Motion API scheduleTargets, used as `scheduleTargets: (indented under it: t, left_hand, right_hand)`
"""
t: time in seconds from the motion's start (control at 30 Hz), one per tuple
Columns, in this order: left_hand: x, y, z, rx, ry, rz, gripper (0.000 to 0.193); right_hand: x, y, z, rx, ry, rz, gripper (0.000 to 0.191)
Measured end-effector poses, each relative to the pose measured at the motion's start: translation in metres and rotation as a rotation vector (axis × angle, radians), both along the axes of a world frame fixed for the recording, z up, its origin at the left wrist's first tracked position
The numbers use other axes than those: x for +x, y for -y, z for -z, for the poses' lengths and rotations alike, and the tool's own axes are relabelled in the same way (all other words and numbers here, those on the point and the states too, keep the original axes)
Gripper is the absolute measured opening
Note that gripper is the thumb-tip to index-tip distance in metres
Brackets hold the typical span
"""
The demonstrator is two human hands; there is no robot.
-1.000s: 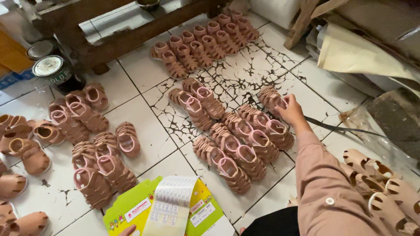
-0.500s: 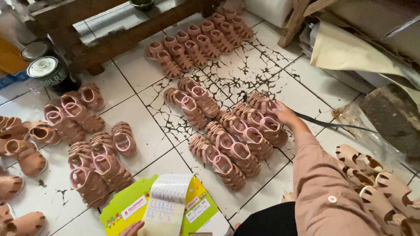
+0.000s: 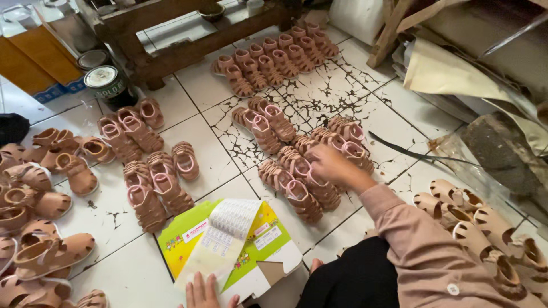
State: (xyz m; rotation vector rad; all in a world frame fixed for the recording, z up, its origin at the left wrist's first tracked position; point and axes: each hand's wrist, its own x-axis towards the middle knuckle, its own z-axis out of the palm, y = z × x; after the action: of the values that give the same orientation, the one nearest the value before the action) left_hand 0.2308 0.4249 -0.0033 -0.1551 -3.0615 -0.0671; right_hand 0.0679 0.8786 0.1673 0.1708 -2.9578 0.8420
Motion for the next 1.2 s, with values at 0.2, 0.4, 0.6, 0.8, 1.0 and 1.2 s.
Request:
scheduleTargets:
  t: [0.2, 0.4, 0.6, 0.8, 1.0, 1.2]
  left_hand:
    - [0.027, 0.046, -0.070, -0.115, 0.307, -0.116, 0.095]
    - [0.070, 0.033, -0.127, 0.082, 0.173, 0.044, 0.084]
    - [0.084, 0.039, -0.155, 0.103, 0.219, 0.132, 0.083]
    - [0.082, 0.064, -0.156, 0.170, 0.303, 0.059, 0.079]
    - [0.073, 0.076, -0.144, 0.234, 0.190, 0.001, 0.087]
    - [0.071, 0.085, -0.138, 0.220, 0.274, -0.046, 0.084]
  right_hand:
    - [0.113, 0.177, -0.020, 0.048, 0.213, -0.483, 0.044]
    - [0.189, 0.276, 0.009, 0.274, 0.042, -0.500, 0.081]
    - [0.186, 0.303, 0.033, 0.135, -0.257, -0.292, 0.065]
    - [0.174, 0.326, 0.034, 0.277, -0.179, -0.318, 0.063]
    - [0.188, 0.352, 0.033, 0.440, -0.160, -0.290, 0.061]
    - [0.194, 0.363, 0.042, 0.346, -0.284, -0.270, 0.054]
